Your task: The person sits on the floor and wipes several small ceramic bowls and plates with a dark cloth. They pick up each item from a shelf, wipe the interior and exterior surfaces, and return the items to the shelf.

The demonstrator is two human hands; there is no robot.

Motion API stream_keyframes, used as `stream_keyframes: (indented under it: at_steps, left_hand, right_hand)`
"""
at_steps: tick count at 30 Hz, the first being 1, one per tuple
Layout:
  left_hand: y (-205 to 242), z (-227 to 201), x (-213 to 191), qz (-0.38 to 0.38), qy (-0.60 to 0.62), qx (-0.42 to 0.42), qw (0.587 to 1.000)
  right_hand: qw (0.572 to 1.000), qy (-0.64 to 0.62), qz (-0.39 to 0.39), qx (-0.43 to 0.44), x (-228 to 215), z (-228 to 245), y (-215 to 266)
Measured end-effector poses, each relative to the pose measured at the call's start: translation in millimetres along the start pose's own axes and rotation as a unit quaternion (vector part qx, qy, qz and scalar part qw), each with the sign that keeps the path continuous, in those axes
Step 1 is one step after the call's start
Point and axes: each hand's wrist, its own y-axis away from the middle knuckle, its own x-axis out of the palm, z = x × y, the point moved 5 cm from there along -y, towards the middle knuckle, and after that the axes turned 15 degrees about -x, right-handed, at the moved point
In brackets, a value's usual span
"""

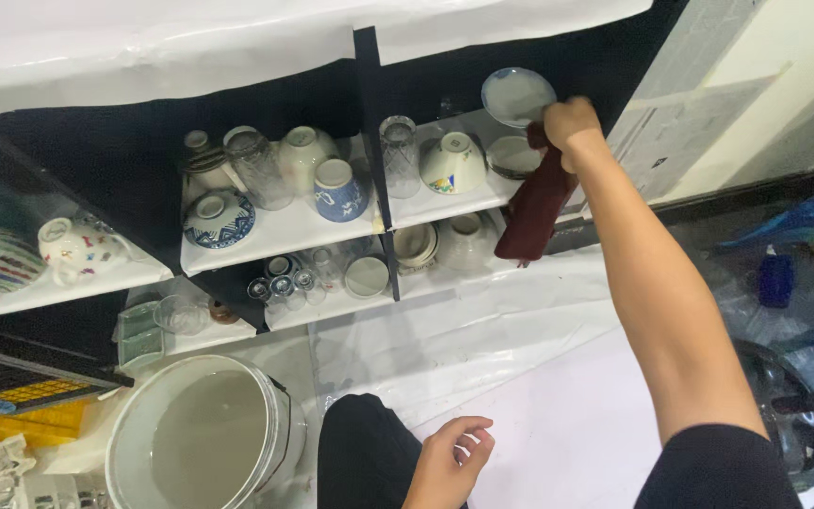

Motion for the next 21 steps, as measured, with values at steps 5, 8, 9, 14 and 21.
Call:
stream_keyframes:
  at_steps: [5,8,9,14,21]
  left_hand:
    - [4.5,0.1,-5.4,0.001,-0.025,-0.015,1.0]
    - [5.7,-3.5,-5.6,0.005,-0.015,-0.004,1.0]
    - [6.3,-5.2,-5.9,0.001,-0.013,0.005,1.0]
    - [14.7,-1.6,-8.1,-0.006,-0.005,0.012,1.0]
    - [21.2,14.4,-53.2,-0.057,0.07,0.047,0.995]
  right_hand:
    - [0.986,-0.101,0.113,0.072,-13.2,-9.0,69.6]
    - [0.977,-0.13,0.136,0.1,-9.6,-15.5,88.8]
    - [0.976,-0.149,0.136,0.085,-6.1,-13.7,86.9]
    - [0.975,-0.148,0.137,0.087,15.7,-17.1,72.6]
    - [0.972,-0.198,0.096,-0.078,25.6,13.8,102.4]
